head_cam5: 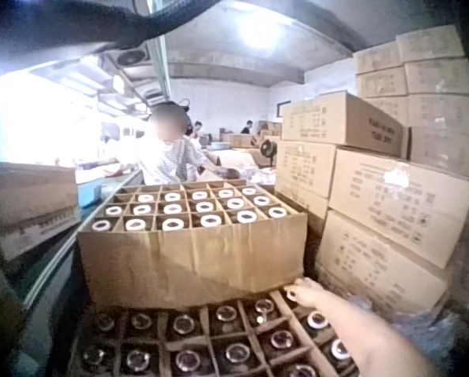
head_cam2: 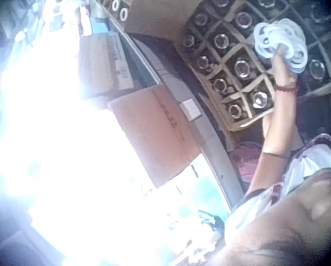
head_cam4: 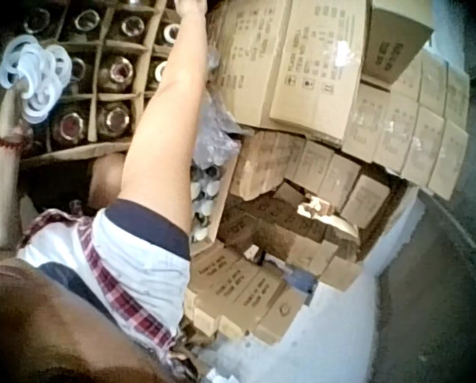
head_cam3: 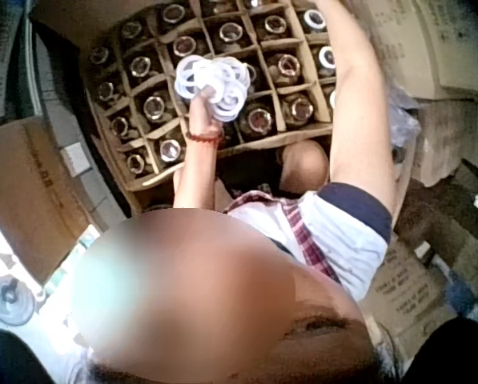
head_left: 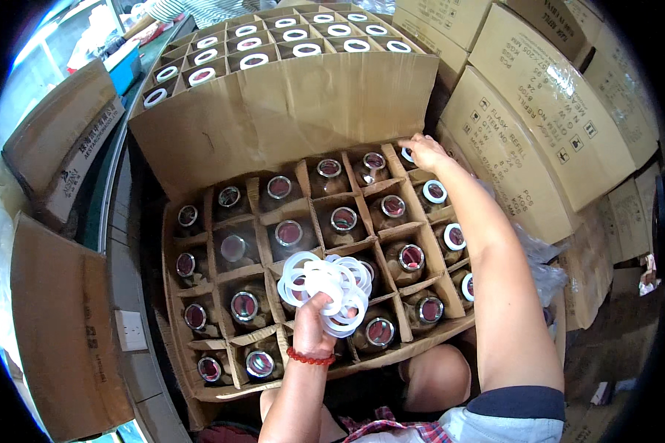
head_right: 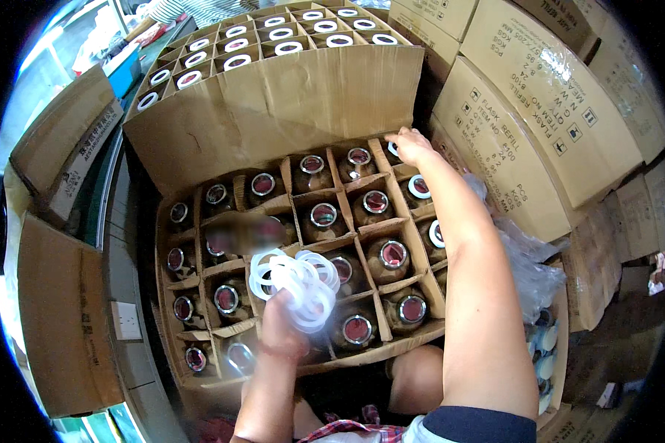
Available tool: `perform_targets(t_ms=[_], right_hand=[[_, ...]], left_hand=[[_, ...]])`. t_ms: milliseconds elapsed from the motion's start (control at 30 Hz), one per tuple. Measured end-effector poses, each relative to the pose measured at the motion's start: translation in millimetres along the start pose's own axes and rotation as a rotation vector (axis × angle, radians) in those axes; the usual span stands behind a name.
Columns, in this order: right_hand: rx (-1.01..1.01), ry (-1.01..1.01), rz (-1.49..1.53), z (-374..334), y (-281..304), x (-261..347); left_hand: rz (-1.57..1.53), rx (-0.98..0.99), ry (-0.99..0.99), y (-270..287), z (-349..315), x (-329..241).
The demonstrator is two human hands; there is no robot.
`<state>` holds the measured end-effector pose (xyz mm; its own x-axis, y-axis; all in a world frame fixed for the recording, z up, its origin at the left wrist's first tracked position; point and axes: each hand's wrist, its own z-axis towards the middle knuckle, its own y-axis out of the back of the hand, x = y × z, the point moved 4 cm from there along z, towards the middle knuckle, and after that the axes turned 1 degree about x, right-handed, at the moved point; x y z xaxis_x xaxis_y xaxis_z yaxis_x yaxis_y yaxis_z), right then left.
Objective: The person places white circular seals onto the tops of small jars arranged in a cardboard box. They pick up seals from a stack in their left hand and place them one by one onto each jar opening.
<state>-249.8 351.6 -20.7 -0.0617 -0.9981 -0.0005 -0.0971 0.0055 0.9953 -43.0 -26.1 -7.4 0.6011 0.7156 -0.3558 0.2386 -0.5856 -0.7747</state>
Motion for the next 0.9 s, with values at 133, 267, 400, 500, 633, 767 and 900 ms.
perform_targets(t_ms=[133, 267, 400, 500, 633, 767, 900], right_hand=[[0.019, -0.088, -0.056, 8.4, 7.4, 10.2], [-0.003, -0.104, -0.049, 8.0, 11.3, 9.2], [0.031, -0.024, -0.118, -0.7, 8.5, 11.0], [0.049, 0.015, -0.140, -0.2, 1.4, 9.4], [-0.017, 0.027, -0.087, -3.0, -2.5, -1.0], [0.086, 0.005, -0.109, 3.1, 5.8, 11.3], [0.152, -0.048, -0.167, 13.8, 13.2, 12.6]], left_hand=[[0.013, 0.021, 0.012, -0.3, -0.7, -3.7], [0.037, 0.078, -0.033, -3.4, -2.6, -4.0], [0.025, 0.084, -0.026, -2.7, -3.2, -2.7], [0.033, 0.109, -0.015, 1.2, 0.9, -0.7], [0.035, 0.064, -0.028, -3.5, 1.2, 0.9], [0.023, 0.113, -0.055, -3.5, 0.7, -1.6], [0.034, 0.042, -0.096, -14.6, -9.0, -7.4]])
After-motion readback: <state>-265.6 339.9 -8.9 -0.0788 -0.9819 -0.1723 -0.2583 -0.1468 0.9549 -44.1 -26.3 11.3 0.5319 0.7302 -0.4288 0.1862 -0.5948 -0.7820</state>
